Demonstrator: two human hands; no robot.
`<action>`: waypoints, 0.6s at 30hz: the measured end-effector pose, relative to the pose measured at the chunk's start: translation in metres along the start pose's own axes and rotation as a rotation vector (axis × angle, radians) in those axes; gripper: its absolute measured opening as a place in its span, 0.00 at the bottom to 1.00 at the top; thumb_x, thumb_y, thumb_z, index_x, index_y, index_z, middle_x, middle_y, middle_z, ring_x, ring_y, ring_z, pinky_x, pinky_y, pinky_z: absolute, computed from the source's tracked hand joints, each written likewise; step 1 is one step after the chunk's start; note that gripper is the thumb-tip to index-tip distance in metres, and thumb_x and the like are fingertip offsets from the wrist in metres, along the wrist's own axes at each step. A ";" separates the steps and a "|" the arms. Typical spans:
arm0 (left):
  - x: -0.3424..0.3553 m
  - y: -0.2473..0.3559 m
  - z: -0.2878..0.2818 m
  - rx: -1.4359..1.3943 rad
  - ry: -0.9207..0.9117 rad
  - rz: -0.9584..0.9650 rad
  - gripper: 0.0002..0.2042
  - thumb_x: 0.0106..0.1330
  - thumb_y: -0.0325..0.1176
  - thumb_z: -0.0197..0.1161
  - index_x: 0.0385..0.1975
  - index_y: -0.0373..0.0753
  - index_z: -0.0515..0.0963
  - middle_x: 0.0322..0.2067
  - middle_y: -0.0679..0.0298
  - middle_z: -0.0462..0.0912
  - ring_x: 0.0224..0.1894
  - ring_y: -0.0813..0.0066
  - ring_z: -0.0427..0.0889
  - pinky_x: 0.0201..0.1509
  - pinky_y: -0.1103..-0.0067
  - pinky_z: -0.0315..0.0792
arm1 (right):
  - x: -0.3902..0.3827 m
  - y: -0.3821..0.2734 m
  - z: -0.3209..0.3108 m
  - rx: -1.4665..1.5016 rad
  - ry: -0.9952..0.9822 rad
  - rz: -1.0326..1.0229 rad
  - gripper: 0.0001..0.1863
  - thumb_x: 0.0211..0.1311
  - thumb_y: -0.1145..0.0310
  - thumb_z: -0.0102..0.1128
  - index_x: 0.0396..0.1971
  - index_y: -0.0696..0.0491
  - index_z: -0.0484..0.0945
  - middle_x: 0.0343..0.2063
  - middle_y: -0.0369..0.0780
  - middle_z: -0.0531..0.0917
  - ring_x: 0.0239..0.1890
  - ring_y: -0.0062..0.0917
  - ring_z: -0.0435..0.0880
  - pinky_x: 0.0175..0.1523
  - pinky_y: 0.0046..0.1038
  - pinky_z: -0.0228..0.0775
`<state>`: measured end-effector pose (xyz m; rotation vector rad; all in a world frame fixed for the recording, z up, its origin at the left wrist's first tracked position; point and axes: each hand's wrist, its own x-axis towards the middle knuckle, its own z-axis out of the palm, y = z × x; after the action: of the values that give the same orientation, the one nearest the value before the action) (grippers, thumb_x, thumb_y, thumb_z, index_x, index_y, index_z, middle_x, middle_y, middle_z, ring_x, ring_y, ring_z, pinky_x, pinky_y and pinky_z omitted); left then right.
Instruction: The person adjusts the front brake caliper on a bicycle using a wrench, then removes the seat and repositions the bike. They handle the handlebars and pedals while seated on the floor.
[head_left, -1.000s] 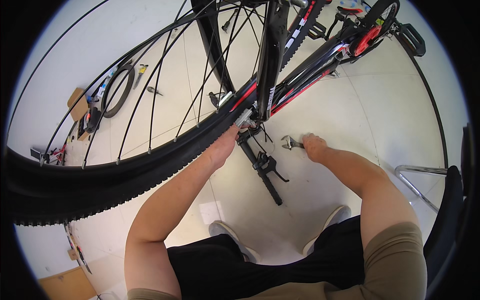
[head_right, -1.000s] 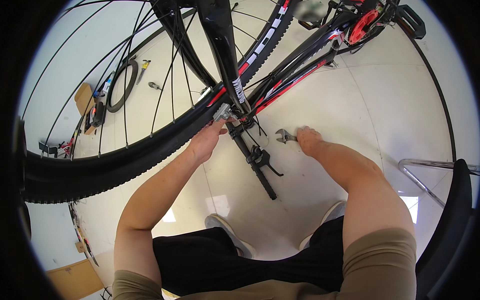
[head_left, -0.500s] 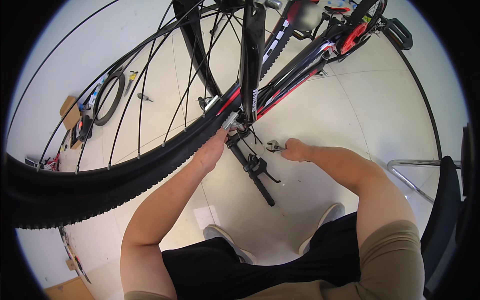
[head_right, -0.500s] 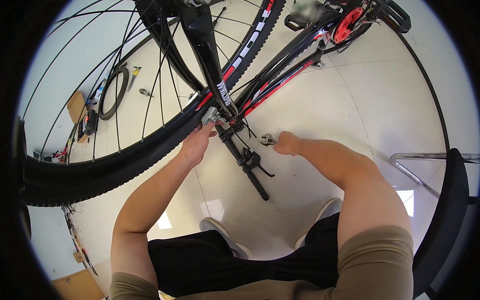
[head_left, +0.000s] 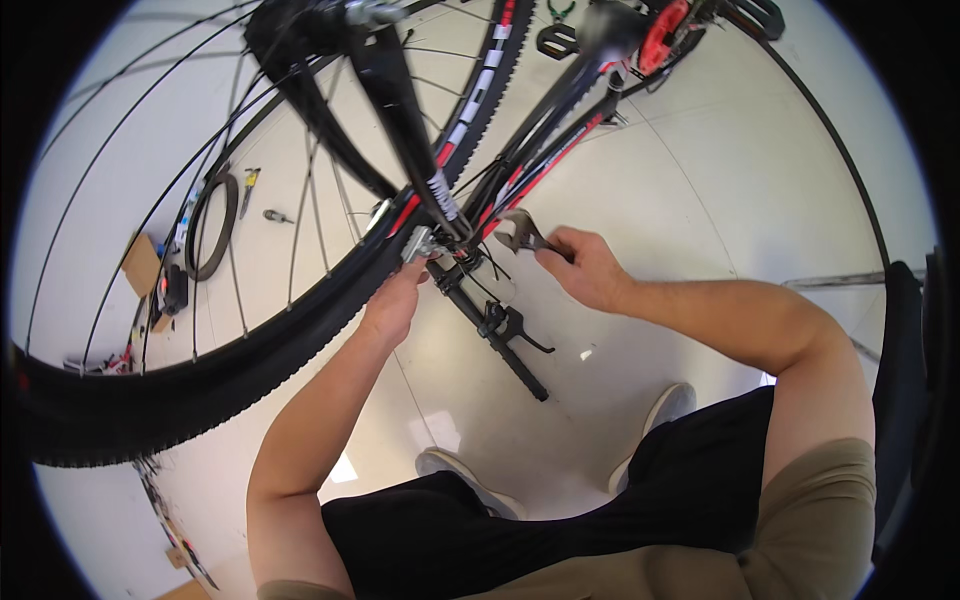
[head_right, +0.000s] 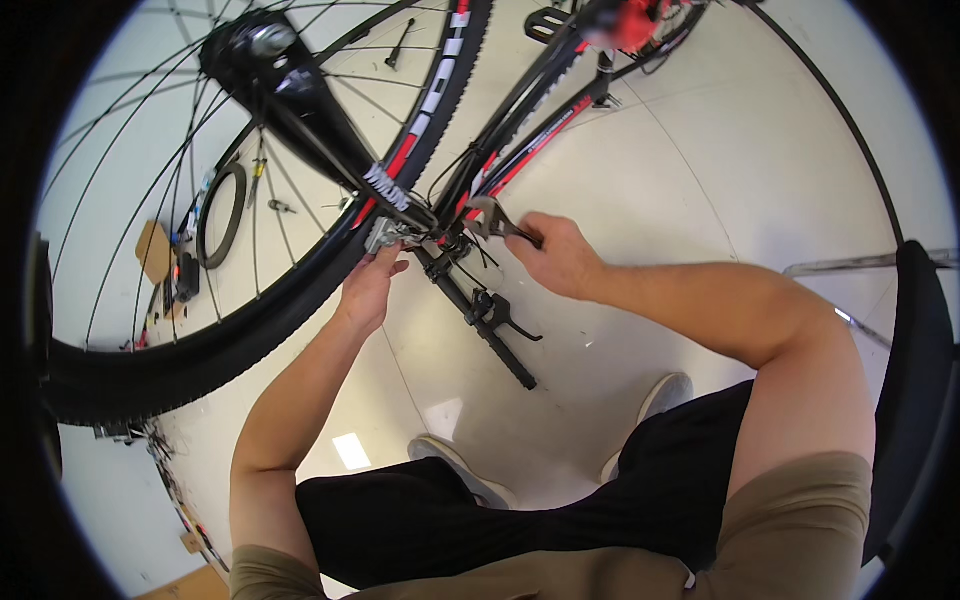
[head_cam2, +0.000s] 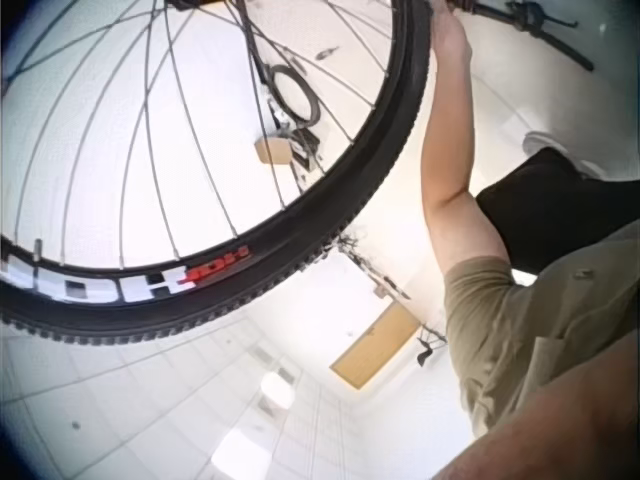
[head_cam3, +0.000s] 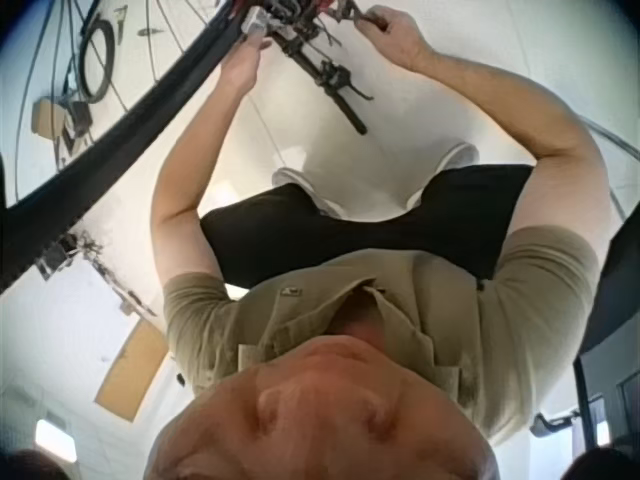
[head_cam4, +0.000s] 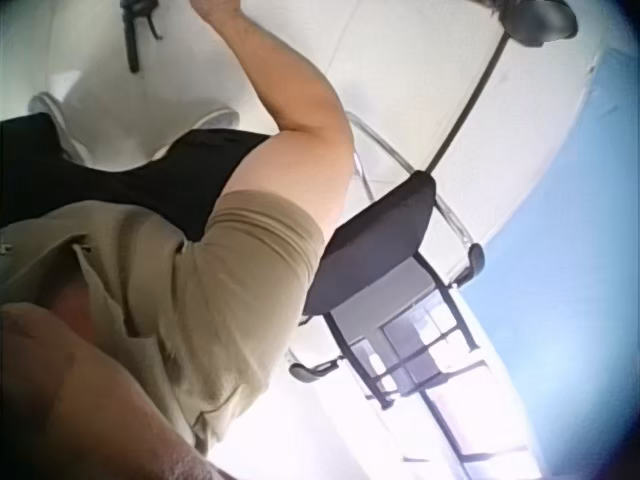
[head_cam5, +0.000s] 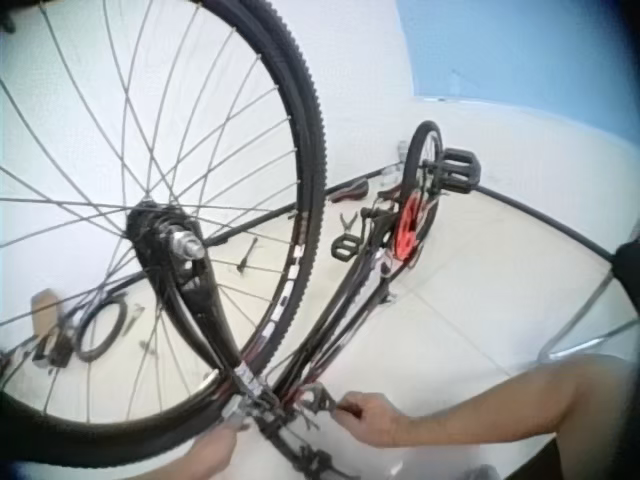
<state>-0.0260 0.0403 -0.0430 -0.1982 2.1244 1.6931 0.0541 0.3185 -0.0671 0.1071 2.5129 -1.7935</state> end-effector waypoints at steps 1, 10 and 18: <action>0.000 -0.004 -0.008 -0.022 -0.018 0.031 0.17 0.73 0.42 0.58 0.56 0.43 0.75 0.52 0.67 0.78 0.49 0.75 0.76 0.59 0.73 0.67 | 0.008 -0.006 0.003 0.025 -0.013 0.004 0.10 0.65 0.67 0.59 0.31 0.60 0.77 0.20 0.36 0.77 0.24 0.18 0.71 0.31 0.26 0.66; 0.003 -0.007 -0.002 -0.076 -0.044 0.030 0.19 0.72 0.45 0.59 0.56 0.39 0.74 0.52 0.66 0.78 0.51 0.77 0.74 0.58 0.74 0.69 | 0.031 -0.030 0.023 -0.174 0.019 -0.108 0.09 0.64 0.69 0.57 0.36 0.60 0.78 0.24 0.50 0.80 0.28 0.42 0.80 0.37 0.38 0.71; 0.003 -0.004 -0.001 -0.056 0.038 -0.022 0.11 0.74 0.36 0.55 0.48 0.37 0.76 0.49 0.61 0.82 0.54 0.73 0.78 0.52 0.72 0.73 | 0.037 -0.027 0.024 -0.213 -0.072 -0.120 0.09 0.65 0.71 0.53 0.38 0.61 0.76 0.26 0.52 0.79 0.28 0.45 0.78 0.37 0.40 0.70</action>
<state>-0.0274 0.0389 -0.0481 -0.2711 2.0960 1.7511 0.0153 0.2883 -0.0526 -0.1174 2.6902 -1.5233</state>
